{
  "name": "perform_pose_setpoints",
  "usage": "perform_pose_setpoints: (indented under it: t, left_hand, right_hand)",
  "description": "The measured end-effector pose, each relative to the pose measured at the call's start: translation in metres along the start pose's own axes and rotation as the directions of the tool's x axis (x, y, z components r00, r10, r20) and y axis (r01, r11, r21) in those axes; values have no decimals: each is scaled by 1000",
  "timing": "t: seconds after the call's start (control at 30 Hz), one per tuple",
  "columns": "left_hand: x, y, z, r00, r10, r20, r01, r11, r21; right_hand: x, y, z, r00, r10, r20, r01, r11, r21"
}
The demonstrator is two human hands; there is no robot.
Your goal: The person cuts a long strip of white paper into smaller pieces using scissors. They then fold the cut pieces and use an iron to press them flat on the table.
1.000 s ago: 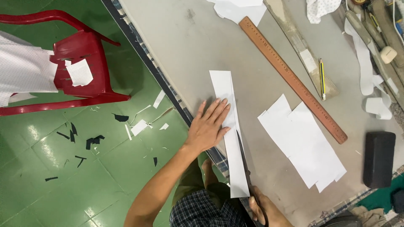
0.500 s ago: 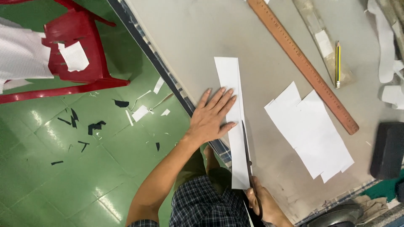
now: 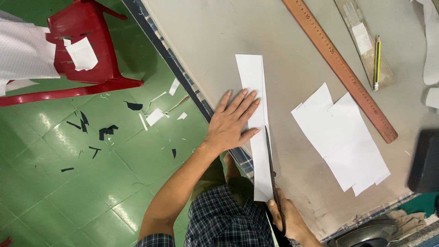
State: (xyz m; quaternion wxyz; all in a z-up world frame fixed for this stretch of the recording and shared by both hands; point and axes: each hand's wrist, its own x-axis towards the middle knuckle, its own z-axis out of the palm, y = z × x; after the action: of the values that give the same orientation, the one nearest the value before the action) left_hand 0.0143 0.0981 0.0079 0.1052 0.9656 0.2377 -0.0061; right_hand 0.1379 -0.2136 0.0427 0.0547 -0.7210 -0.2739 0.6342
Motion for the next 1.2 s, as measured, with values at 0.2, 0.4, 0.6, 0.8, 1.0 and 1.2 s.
perform_pose_setpoints:
  t: [0.2,0.4,0.6,0.8,1.0,1.2]
  left_hand:
    - [0,0,1,1000,-2,15,2,1000,3]
    - [1,0,0,1000,-1,4,1,1000,-10]
    - [1,2,4,1000,-25,2,25,999,22]
    - [2,3,4,999,-34,14,33,999,24]
    - [5,1,4,992,-46,117,47,999,-11]
    - [9,-2,1,992,-45,117,44,999,12]
  right_hand:
    - [0,-5,-1,1000,24,-13,-24,1000,-10]
    - [-1,-5,1,999,16,-27,-16,1000,14]
    - [-31,-76,-37,974,154,165,-180,971,159]
    - [0,-64,-34,996,22,90,-40,980,197]
    - [12,-82,-39,992,109,54,-113,991,69]
    - [23,-94,-43,982,176,62,-182,976,117]
